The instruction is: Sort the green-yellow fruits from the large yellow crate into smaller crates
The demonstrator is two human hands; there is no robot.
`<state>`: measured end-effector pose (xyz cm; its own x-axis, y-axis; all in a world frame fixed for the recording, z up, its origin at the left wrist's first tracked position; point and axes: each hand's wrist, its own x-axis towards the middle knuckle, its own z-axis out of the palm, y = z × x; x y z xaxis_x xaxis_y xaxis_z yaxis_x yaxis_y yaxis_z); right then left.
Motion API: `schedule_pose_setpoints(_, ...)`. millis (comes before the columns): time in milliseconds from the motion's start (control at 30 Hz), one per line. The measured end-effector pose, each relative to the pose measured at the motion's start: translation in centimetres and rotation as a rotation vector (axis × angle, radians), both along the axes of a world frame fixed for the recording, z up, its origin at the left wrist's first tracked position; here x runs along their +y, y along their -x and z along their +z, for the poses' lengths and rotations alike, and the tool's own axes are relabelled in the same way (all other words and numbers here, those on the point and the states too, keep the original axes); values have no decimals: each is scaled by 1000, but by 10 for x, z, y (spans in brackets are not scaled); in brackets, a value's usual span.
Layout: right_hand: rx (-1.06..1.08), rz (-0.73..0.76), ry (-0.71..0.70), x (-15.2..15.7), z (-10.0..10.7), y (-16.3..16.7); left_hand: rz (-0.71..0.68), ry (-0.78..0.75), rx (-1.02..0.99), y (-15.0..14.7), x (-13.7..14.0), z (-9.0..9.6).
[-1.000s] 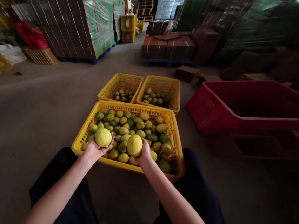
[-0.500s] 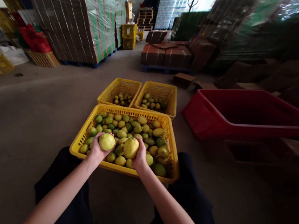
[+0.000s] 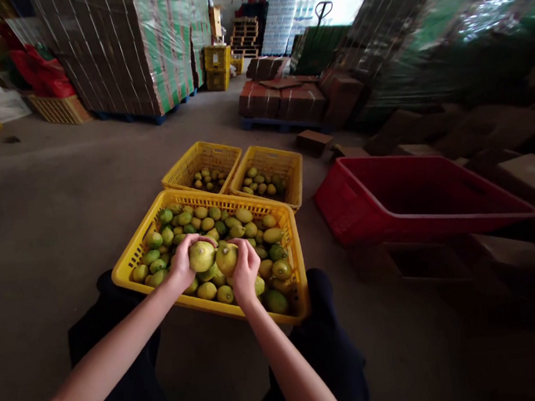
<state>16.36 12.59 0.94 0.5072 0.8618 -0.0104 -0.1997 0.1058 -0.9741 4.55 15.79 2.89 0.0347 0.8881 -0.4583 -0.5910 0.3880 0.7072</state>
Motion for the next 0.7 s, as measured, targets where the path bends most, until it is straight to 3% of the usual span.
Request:
schedule_pose_setpoints(100, 434, 15, 339, 11, 4, -4, -44, 278, -141, 4, 4, 3)
schedule_pose_setpoints(167, 624, 89, 435, 15, 6, -10, -58, 373, -197, 7, 4, 4)
schedule_pose_setpoints(467, 906, 419, 391, 13, 7, -17, -187, 253, -326, 31, -1, 0)
schedule_pose_setpoints(567, 965, 397, 425, 13, 8, -14, -191, 217, -296, 41, -2, -9)
schedule_pose_setpoints(700, 973, 314, 438, 15, 13, -18, -250, 163, -61, 50, -16, -23)
